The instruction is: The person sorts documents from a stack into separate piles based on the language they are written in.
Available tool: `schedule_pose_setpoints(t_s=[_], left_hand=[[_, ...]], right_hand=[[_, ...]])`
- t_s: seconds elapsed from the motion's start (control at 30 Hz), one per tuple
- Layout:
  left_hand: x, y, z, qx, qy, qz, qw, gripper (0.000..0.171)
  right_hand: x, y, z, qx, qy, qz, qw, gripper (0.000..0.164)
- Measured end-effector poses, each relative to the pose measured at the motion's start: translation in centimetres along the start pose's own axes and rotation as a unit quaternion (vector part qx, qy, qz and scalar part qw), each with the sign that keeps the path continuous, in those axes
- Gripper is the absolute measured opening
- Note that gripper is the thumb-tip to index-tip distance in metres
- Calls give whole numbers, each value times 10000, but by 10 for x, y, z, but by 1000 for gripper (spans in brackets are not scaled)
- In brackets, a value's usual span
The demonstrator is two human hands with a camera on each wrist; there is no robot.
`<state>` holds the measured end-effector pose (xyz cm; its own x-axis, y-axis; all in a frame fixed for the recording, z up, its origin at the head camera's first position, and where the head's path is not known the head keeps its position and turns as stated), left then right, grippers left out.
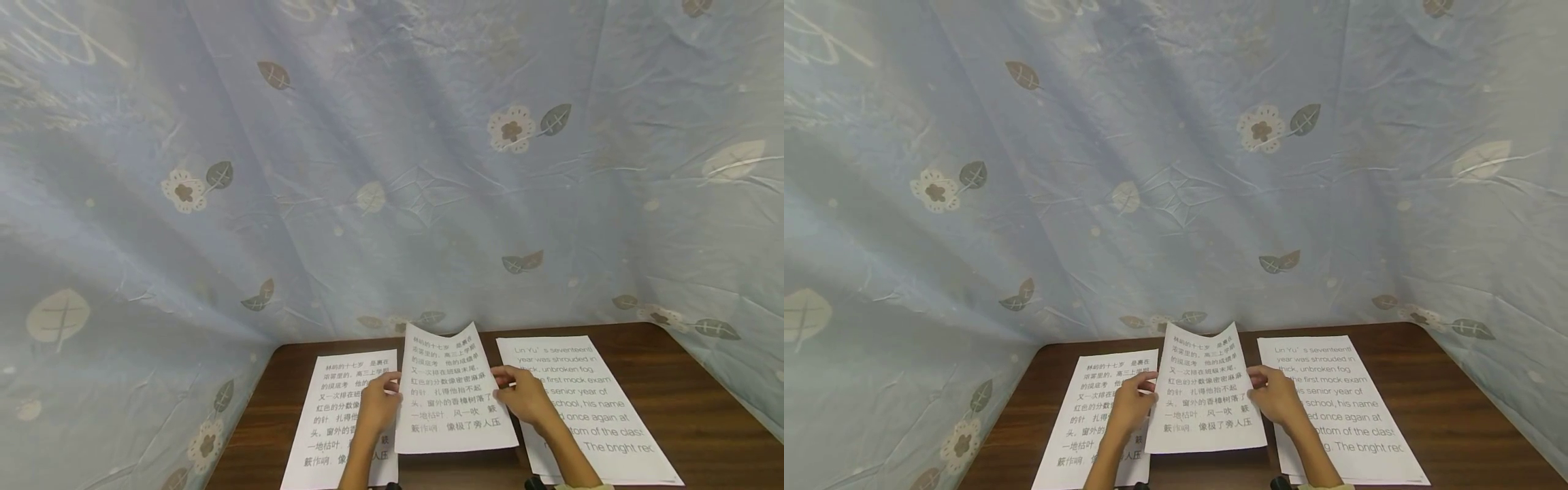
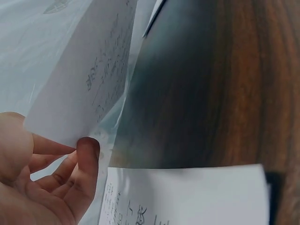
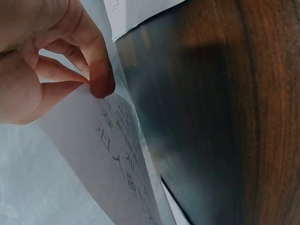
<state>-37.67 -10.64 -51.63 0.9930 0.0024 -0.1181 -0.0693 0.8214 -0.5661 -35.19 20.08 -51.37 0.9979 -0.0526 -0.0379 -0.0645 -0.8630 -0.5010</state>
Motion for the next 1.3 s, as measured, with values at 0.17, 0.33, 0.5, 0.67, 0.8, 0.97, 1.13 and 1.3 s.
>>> schedule_pose_setpoints(t_s=[0.17, 0.33, 0.5, 0.67, 0.8, 0.97, 1.13, 1.3], left_hand=[[0, -2, -1, 276, -61, -73, 9996, 47], [-1, -3, -4, 447, -193, -135, 9987, 47], [0, -4, -6, 425, -195, -151, 9988, 47], [1, -4, -7, 424, -188, -170, 9988, 47], [1, -4, -8, 461, -217, -174, 9986, 47], [4, -8, -8, 534, -204, -213, 9981, 47], [10, -19, -13, 618, -229, -187, 9977, 46], [13, -29, -23, 661, -250, -167, 9974, 46]], right_hand=[[0, 0, 1, -153, 57, -3, 9999, 46], [1, 1, 1, -355, 152, -39, 9992, 46], [1, 1, 2, -511, 210, -33, 9985, 47], [2, 2, 3, -556, 242, -39, 9982, 48], [2, 2, 3, -573, 278, -46, 9980, 48], [4, 3, 0, -745, 275, -90, 9968, 48], [7, 12, -2, -923, 267, -163, 9952, 49], [10, 23, -8, -1041, 214, -203, 9941, 50]])
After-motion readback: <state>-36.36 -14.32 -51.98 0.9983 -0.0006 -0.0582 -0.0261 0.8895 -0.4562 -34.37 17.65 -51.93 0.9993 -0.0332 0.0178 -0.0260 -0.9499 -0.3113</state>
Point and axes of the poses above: each hand's wrist, its own x-axis away from the middle knuckle, its own y-axis out of the palm, z = x × y, the point moved 10 cm from there along -x, towards the middle knuckle, and after that the axes turned 2 degrees about -x, right-handed, at the moved point
